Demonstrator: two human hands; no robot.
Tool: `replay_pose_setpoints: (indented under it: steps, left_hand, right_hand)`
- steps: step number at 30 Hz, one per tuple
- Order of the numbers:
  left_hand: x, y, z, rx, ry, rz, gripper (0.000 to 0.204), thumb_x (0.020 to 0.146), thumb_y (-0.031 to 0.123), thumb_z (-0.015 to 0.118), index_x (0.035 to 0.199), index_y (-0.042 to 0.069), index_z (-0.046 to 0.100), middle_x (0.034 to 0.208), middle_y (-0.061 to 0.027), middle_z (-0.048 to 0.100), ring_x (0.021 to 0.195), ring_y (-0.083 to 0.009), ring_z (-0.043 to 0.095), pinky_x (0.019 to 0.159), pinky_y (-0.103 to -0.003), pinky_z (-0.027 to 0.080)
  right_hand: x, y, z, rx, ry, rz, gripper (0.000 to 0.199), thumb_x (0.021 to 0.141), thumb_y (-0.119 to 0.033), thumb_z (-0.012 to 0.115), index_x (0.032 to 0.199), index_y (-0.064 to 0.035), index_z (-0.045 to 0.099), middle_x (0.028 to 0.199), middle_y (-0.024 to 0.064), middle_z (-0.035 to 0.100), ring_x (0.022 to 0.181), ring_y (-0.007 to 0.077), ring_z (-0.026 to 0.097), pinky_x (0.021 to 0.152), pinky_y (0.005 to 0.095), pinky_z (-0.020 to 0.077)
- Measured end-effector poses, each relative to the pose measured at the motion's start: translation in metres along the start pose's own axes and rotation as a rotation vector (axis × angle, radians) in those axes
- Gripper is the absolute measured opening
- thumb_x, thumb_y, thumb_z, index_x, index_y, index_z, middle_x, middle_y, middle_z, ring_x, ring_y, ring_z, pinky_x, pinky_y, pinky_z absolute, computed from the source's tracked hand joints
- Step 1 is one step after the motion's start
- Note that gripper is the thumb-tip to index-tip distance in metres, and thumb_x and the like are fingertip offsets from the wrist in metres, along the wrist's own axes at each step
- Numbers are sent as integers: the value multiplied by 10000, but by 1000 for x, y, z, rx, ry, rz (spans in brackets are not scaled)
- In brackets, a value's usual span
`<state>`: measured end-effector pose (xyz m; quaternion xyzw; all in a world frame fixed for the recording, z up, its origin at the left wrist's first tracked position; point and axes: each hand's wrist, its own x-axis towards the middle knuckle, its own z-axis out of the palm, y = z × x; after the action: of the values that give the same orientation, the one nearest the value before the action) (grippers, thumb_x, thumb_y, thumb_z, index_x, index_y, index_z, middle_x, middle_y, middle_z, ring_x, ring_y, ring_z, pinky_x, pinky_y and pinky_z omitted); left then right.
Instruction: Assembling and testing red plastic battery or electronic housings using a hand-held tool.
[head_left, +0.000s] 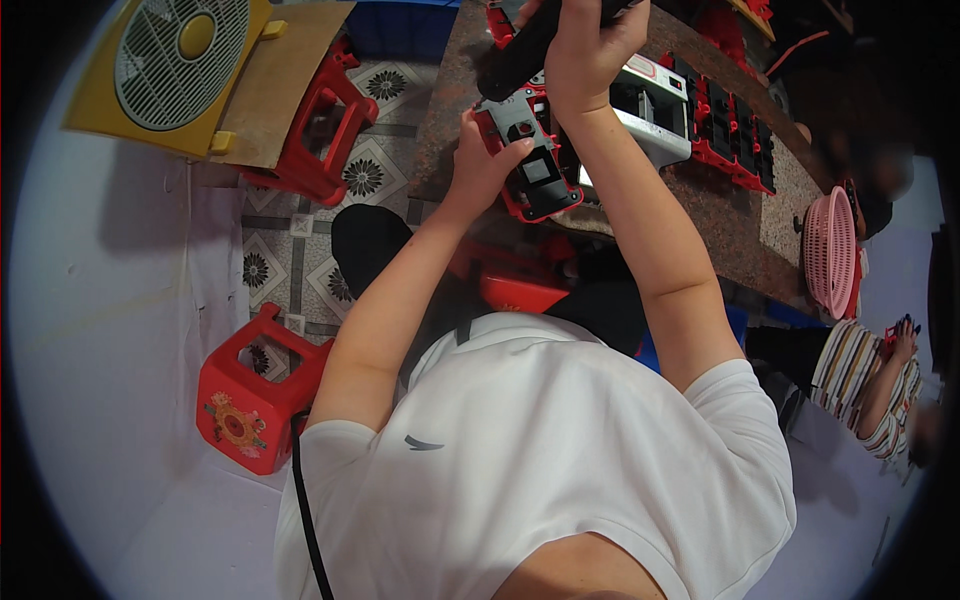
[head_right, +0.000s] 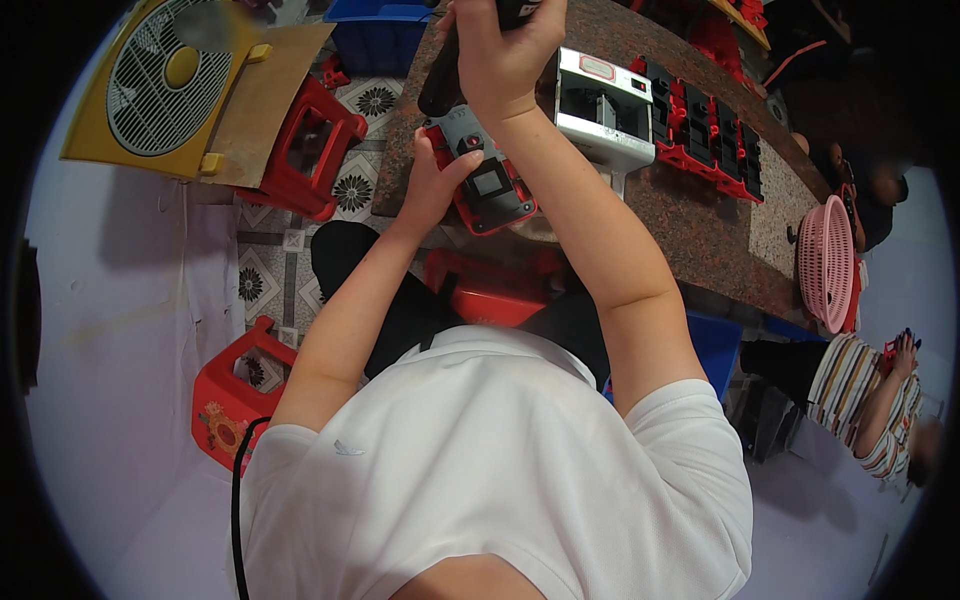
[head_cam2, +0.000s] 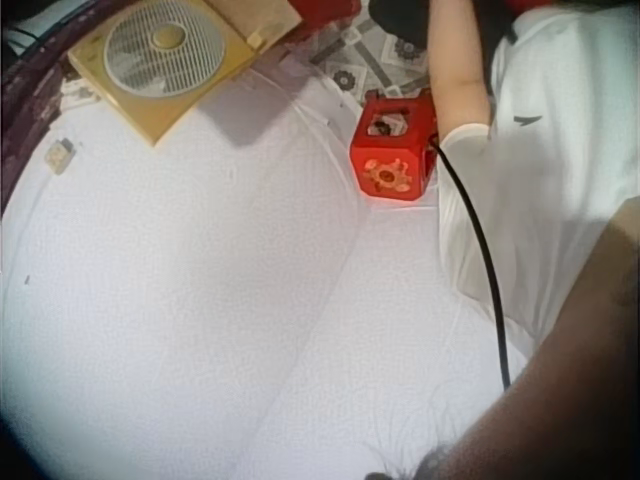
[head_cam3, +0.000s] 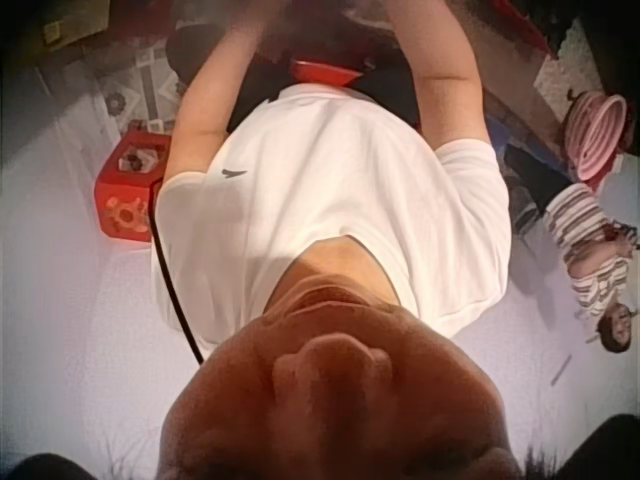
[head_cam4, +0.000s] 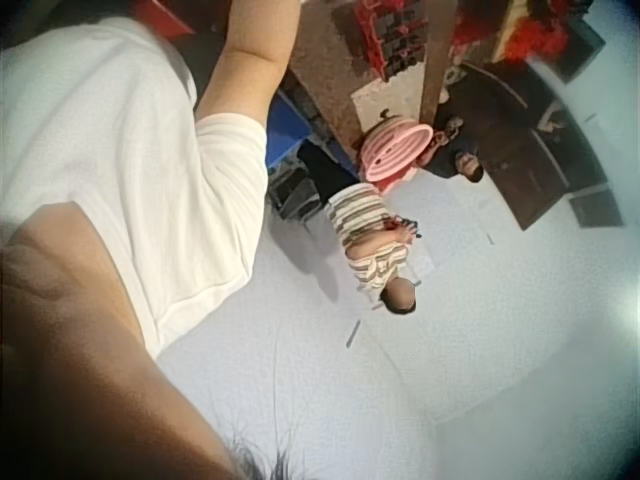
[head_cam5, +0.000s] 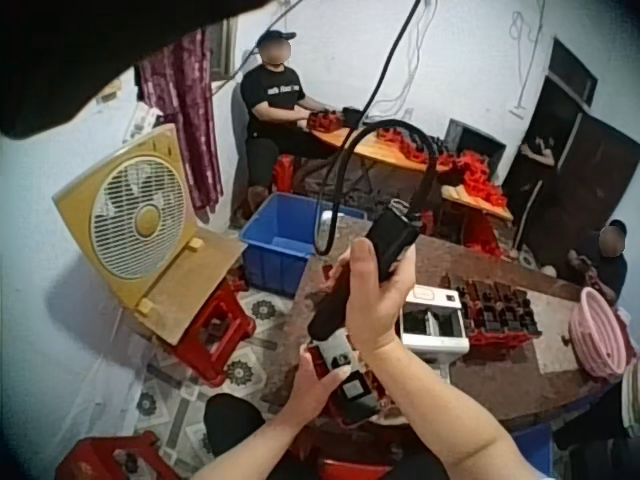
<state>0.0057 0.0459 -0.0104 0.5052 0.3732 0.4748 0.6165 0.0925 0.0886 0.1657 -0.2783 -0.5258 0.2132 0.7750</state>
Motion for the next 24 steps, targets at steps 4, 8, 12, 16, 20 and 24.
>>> replay_pose_setpoints:
  steps: [4, 8, 12, 16, 20, 24]
  left_hand:
    - [2, 0, 6, -3, -1, 4, 724, 740, 224, 738, 1305, 9, 340, 1169, -109, 580, 1087, -193, 569, 977, -349, 423]
    - [4, -10, 1, -2, -17, 5, 716, 740, 228, 746, 1302, 23, 353, 1171, -117, 585, 1087, -212, 579, 965, -356, 432]
    - [3, -14, 1, 98, 18, 82, 704, 754, 243, 753, 1301, 41, 358, 1182, -146, 585, 1102, -258, 582, 960, -368, 435]
    - [-3, -5, -1, 38, 4, 37, 662, 764, 191, 741, 1282, 34, 361, 1169, -133, 581, 1086, -213, 574, 945, -351, 443]
    - [0, 0, 4, -33, -47, 18, 634, 783, 158, 718, 1277, 23, 344, 1173, -125, 561, 1083, -202, 557, 949, -338, 435]
    - [-3, 6, 5, -20, -46, 41, 601, 805, 157, 701, 1264, 17, 339, 1153, -121, 549, 1061, -192, 554, 929, -326, 443]
  right_hand:
    - [7, -1, -12, -111, -5, -34, 285, 934, -298, 613, 952, -60, 456, 688, 38, 565, 534, 111, 536, 481, 262, 452]
    - [19, -27, -13, 45, 121, -68, 280, 934, -291, 612, 939, -50, 469, 664, 55, 570, 533, 138, 551, 483, 283, 471]
    - [43, -65, -74, -253, 38, -341, 265, 929, -287, 622, 891, -57, 497, 679, 43, 565, 543, 122, 548, 495, 280, 467]
    - [38, -46, -135, -531, -84, -416, 264, 885, -91, 656, 1039, -19, 454, 748, 85, 632, 597, 125, 622, 517, 236, 509]
    - [20, -40, -143, -429, -122, -238, 256, 887, -102, 654, 1035, -20, 461, 756, 84, 636, 612, 138, 622, 564, 266, 522]
    - [15, -98, -127, -7, -2, -170, 410, 925, -379, 583, 1053, -3, 481, 740, 144, 624, 575, 192, 611, 503, 304, 527]
